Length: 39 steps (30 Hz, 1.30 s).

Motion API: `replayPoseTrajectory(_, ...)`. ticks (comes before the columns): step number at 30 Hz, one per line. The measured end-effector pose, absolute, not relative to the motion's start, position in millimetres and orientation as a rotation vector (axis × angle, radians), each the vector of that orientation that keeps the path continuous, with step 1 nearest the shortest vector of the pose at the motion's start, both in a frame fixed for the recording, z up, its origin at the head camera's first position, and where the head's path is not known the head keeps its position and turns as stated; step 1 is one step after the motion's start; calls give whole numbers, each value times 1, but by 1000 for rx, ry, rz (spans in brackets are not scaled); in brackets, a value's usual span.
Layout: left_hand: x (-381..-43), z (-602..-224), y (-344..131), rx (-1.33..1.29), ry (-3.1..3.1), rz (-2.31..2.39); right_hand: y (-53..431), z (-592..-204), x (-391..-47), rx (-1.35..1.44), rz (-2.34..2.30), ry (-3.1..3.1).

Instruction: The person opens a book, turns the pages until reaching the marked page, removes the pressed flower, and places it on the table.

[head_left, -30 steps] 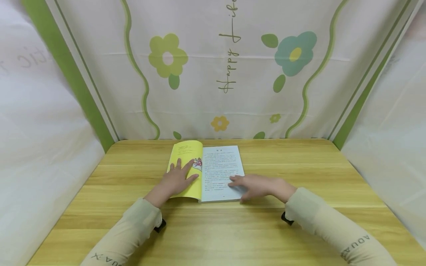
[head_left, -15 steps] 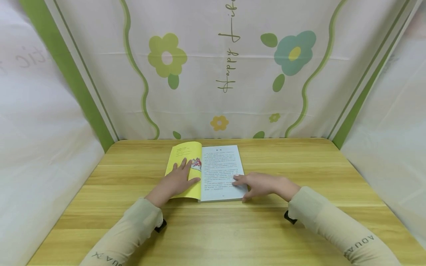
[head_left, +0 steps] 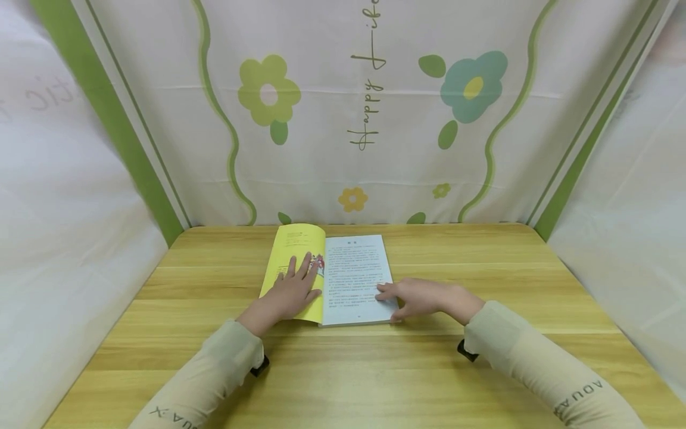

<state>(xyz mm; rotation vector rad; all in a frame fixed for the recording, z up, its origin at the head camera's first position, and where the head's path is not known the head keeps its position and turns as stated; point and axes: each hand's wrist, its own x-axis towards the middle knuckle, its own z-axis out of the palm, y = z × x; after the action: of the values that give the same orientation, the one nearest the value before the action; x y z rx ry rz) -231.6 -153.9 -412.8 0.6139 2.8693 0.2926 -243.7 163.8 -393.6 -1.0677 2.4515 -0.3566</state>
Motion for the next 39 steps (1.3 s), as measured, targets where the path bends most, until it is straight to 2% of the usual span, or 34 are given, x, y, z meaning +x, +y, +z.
replayPoseTrajectory(11,-234,-411,-158,891,2889,118,164,-393,-245,-1061,-365,2430)
replayPoseTrajectory(27,-237,-412,-163,864,2826,279,167,-394,-247,-1171,-412,2459)
replayPoseTrajectory(39,-236,-411,-163,857,2816,313,168,-401,-250,-1450,-430,2585)
